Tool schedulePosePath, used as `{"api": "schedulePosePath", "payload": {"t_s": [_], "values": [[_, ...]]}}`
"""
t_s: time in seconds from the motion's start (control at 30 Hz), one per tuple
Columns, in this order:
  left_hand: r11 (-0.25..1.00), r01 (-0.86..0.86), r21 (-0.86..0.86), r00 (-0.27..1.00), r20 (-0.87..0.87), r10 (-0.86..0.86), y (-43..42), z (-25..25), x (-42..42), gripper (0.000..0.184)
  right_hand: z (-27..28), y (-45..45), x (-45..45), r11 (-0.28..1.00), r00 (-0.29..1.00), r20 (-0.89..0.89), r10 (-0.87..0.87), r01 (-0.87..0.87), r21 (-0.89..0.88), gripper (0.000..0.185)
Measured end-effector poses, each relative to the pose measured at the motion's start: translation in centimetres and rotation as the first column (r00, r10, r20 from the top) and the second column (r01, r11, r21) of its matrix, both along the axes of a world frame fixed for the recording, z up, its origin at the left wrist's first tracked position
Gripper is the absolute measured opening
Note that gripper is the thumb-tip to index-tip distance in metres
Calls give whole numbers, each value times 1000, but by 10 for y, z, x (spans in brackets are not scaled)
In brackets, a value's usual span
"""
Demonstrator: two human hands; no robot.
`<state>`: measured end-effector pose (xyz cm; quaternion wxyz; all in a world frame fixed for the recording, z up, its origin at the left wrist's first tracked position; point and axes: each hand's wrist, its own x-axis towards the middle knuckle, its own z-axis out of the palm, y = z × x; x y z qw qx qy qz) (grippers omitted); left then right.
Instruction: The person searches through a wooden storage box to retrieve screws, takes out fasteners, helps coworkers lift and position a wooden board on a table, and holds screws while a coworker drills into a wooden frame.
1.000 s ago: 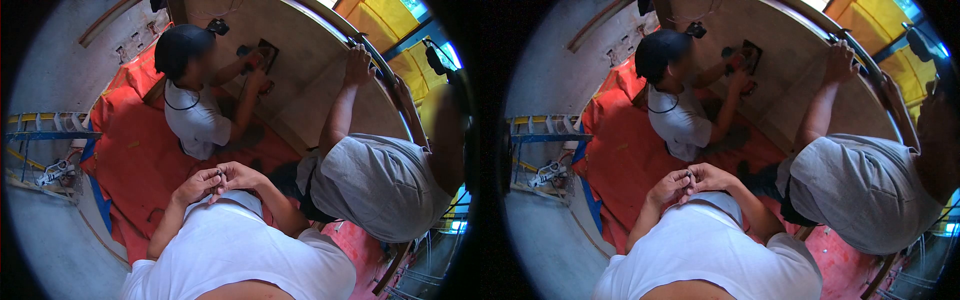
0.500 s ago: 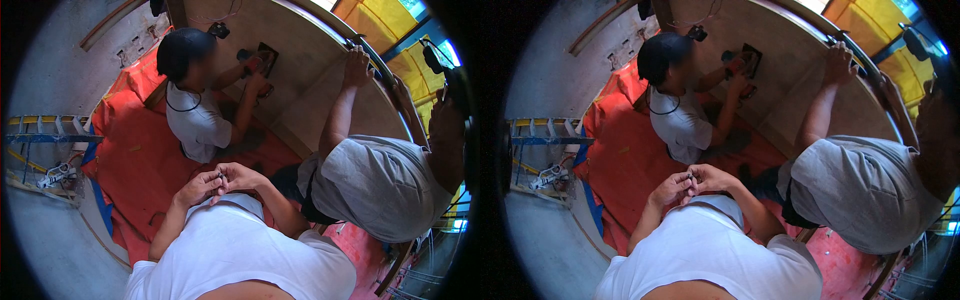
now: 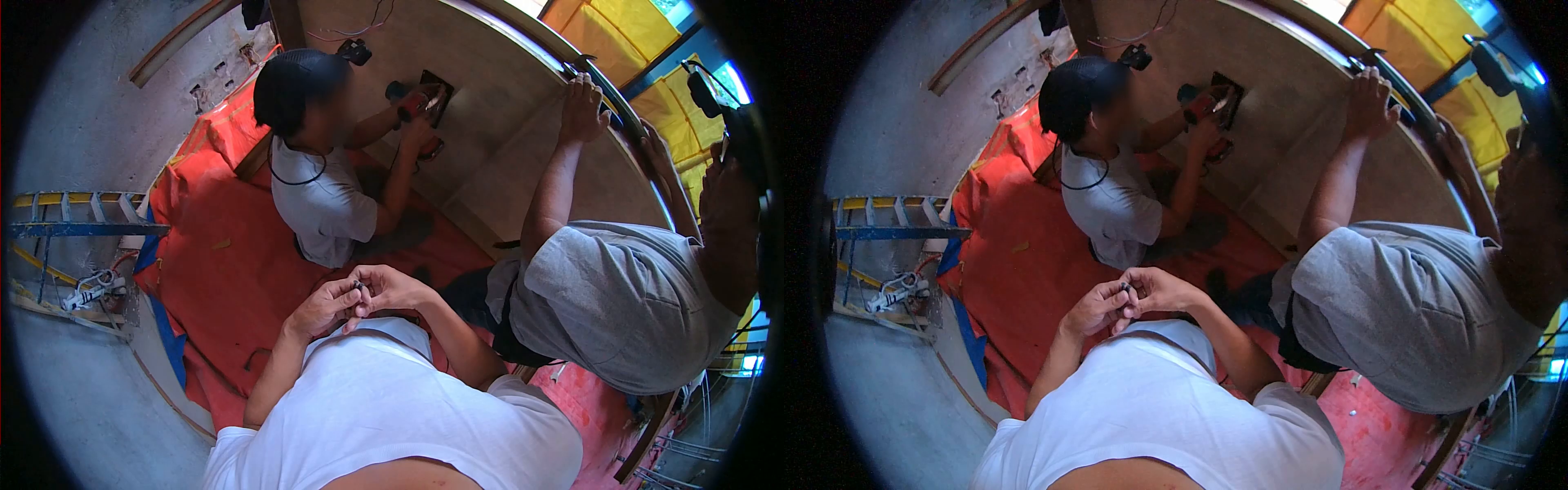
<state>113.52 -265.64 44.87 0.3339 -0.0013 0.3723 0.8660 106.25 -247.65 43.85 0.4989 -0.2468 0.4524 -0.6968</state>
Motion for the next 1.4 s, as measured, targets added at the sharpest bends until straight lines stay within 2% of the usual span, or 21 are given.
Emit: {"api": "schedulePosePath", "payload": {"t_s": [0.67,1.4], "values": [[1000,12,-7,1000,24,-12,1,-1,1,23,-6,2,-1,1000,999,-43,19,-19,-4,34],[999,34,-5,999,12,-34,-3,-6,1,23,-8,-1,-1,999,999,-11,32,-31,28,34]]}}
